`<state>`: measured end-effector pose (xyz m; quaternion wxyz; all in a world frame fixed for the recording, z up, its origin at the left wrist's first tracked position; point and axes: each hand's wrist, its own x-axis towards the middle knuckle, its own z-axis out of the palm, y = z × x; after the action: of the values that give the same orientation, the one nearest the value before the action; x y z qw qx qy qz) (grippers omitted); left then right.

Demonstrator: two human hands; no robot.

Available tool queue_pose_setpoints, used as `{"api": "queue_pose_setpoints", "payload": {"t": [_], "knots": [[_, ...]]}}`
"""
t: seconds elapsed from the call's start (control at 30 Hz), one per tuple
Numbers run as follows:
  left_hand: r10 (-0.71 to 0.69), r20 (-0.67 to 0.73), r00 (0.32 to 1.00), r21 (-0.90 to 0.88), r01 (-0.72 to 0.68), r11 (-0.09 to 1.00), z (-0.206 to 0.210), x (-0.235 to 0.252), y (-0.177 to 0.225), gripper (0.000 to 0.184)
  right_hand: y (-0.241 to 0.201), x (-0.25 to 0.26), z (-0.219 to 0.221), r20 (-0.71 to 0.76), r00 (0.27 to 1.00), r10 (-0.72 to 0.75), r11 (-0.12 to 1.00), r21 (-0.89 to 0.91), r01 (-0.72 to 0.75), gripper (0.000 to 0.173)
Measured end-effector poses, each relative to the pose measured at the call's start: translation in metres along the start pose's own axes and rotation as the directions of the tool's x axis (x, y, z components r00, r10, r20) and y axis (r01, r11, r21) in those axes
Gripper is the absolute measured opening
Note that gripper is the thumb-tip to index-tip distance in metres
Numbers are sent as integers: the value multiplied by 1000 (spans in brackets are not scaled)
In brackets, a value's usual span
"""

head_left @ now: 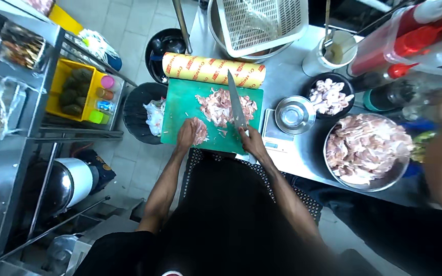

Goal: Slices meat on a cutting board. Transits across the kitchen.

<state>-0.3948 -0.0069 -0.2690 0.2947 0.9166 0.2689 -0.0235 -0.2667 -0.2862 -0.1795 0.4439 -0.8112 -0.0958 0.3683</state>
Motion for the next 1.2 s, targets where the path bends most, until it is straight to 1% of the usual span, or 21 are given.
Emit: {"api": "queue_pose_setpoints", "payload": {"t": [0.07, 0.1, 0.17, 0.2, 0.23, 0.3, 0.33, 0.37, 0.4, 0.47, 0.5, 0.53, 0.6, 0.67, 0.73, 0.8, 0.83, 0.9, 1.03, 1.13, 1.2], "knots": [[-15, -2, 1000, -35, 15, 999, -6, 14, 12, 33, 3, 4, 2, 38, 999, 37, 999, 4, -37, 43], [-20, -51, 999, -76, 16, 997, -6, 17, 15, 34, 5, 4, 3, 51, 997, 50, 999, -11, -49, 43], [-75, -190, 979, -278, 20, 960, -8, 21, 22, 33, 11, 8, 6, 71, 997, 44, 998, -48, -41, 41], [-142, -230, 963, -424, 32, 905, -8, 21, 26, 32, 15, 8, 7, 81, 996, 38, 997, -66, -33, 41], [-222, -260, 940, -589, 28, 808, -8, 20, 31, 29, 19, 8, 9, 90, 995, 33, 997, -79, -26, 41], [-373, -270, 888, -851, -39, 523, -11, 15, 44, 22, 23, 7, 13, 105, 994, 25, 994, -105, -14, 42], [-440, -260, 860, -909, -64, 412, -15, 10, 48, 20, 23, 6, 15, 110, 994, 23, 993, -122, -9, 43], [-511, -246, 824, -931, -54, 360, -17, 4, 49, 23, 21, 5, 17, 109, 994, 13, 990, -143, 2, 43], [-589, -229, 775, -934, -4, 358, -15, -4, 45, 30, 19, 3, 18, 106, 994, 1, 985, -172, 17, 42], [-717, -184, 672, -878, 216, 428, -6, -24, 26, 51, 10, -1, 21, 96, 995, -21, 962, -269, 47, 41], [-751, -205, 628, -796, 339, 501, 1, -35, 13, 57, 5, -2, 23, 96, 995, -27, 939, -338, 58, 41], [-740, -235, 631, -692, 426, 583, 5, -46, 2, 60, 1, -2, 26, 102, 994, -35, 912, -404, 73, 40], [-629, -292, 721, -465, 467, 752, 7, -61, -10, 59, -6, 1, 37, 137, 990, -25, 861, -501, 91, 40], [-417, -361, 834, -285, 327, 901, 9, -64, -16, 46, -13, 7, 57, 183, 983, 19, 818, -568, 90, 41], [-180, -347, 920, -131, 143, 981, 11, -53, -18, 34, -18, 16, 83, 202, 978, 41, 794, -601, 91, 40], [18, -244, 970, -29, -26, 999, 10, -36, -14, 28, -26, 22, 108, 186, 982, 36, 785, -613, 87, 38], [94, -212, 973, 14, -93, 996, 13, -23, -14, 27, -28, 23, 117, 177, 984, 28, 778, -622, 90, 37], [160, -207, 965, 131, -134, 982, 25, 0, -19, 33, -30, 25, 127, 158, 987, 36, 737, -671, 81, 37], [67, -194, 979, 299, -5, 954, 31, 15, -22, 57, -14, 17, 106, 107, 988, 116, 616, -788, 13, 36], [21, -198, 980, 291, 38, 956, 30, 18, -15, 69, 6, 1, 68, 90, 979, 181, 606, -794, -39, 37], [-6, -210, 978, 233, 56, 971, 25, 21, -12, 74, 16, -7, 42, 141, 970, 200, 634, -773, -18, 42]]}}
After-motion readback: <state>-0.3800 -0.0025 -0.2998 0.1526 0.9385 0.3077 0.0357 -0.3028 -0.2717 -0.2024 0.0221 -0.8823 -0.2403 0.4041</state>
